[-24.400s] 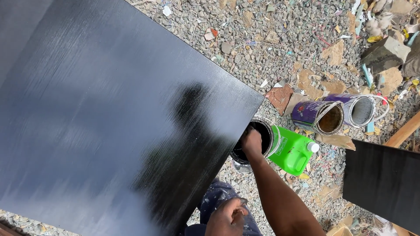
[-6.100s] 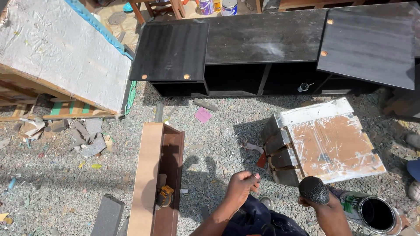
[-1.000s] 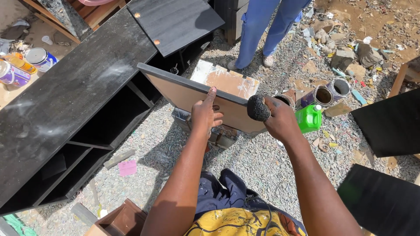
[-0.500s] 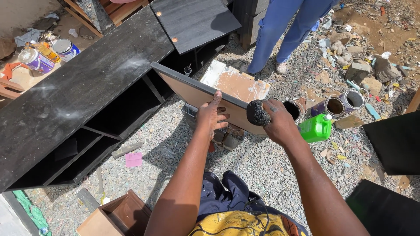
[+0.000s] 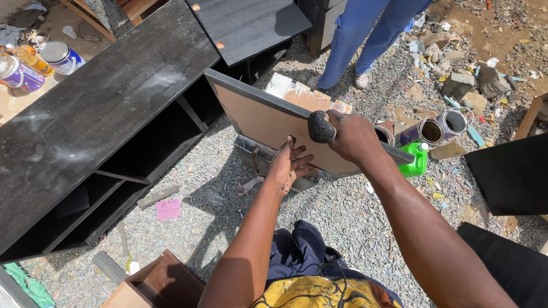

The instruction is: The person paints a rectangular wooden board with black paint using a sponge. They dip the sponge into a paint can and apply the paint to the board's surface and edges, then flip the board to paint the other side.

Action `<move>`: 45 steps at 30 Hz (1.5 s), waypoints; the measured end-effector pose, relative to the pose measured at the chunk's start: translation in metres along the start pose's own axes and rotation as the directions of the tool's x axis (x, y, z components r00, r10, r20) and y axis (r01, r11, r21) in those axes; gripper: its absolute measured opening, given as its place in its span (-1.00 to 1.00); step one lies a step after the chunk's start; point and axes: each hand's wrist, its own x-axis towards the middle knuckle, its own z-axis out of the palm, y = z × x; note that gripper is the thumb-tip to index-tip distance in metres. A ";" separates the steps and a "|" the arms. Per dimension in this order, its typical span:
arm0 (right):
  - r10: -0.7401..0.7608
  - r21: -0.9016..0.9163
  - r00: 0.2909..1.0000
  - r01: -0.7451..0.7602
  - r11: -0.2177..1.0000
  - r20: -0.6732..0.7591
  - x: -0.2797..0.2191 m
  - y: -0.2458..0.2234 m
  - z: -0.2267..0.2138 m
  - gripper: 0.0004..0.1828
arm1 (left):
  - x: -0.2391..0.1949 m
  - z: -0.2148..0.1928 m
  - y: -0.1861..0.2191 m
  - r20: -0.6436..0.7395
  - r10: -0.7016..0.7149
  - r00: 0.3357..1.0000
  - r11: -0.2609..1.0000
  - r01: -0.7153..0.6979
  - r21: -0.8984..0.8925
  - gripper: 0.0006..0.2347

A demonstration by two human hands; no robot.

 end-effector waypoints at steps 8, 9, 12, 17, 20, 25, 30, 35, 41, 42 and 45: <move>0.371 0.320 0.916 -0.310 0.895 -0.151 0.014 0.057 0.027 -0.77 | 0.087 -0.075 -0.084 -0.124 -0.240 0.963 0.964 0.252 0.084 -0.41; 0.442 0.389 0.878 -0.347 0.853 -0.184 0.020 0.042 0.000 -0.71 | 0.106 -0.097 -0.111 -0.184 -0.317 0.930 0.933 0.340 0.114 -0.39; 0.667 0.515 0.718 -0.503 0.694 -0.198 0.027 0.115 0.037 -0.85 | 0.123 -0.121 -0.160 -0.512 -0.407 0.756 0.833 0.538 0.131 -0.12; 0.877 0.861 0.481 -0.446 0.244 0.000 0.029 0.077 0.024 -0.92 | 0.063 -0.052 -0.091 -0.467 -0.585 0.663 0.808 0.529 -0.260 -0.30; 0.955 0.926 0.293 -0.371 0.074 0.042 0.028 0.109 0.074 -0.89 | 0.101 -0.075 -0.118 -0.395 -0.503 0.769 0.807 0.254 -0.533 -0.48; 0.990 0.964 0.059 -0.241 -0.111 0.128 0.027 0.154 0.159 -0.68 | 0.140 -0.099 -0.115 -0.564 -0.328 0.758 0.848 -0.027 -0.530 -0.65; 0.976 0.909 0.010 -0.367 -0.199 0.218 -0.001 0.177 0.232 -0.66 | 0.138 -0.101 -0.136 -0.670 -0.226 0.707 0.885 -0.138 -0.444 -0.81; 0.899 0.743 -0.017 -0.557 -0.372 0.438 0.003 0.204 0.290 -0.49 | 0.154 -0.077 -0.198 -0.717 -0.313 0.622 0.926 0.033 -0.375 -0.89; 0.710 0.588 0.041 -0.595 -0.548 0.703 0.015 0.208 0.290 -0.75 | 0.170 -0.091 -0.237 -0.692 -0.311 0.651 0.900 -0.032 -0.435 -0.90; 0.660 0.558 0.069 -0.604 -0.569 0.748 0.019 0.205 0.282 -0.73 | 0.176 -0.096 -0.240 -0.696 -0.289 0.657 0.901 -0.057 -0.429 -0.90; 0.558 0.493 0.155 -0.693 -0.526 0.815 0.020 0.185 0.256 -0.66 | 0.179 -0.097 -0.230 -0.819 -0.268 0.508 0.964 0.137 -0.230 -0.79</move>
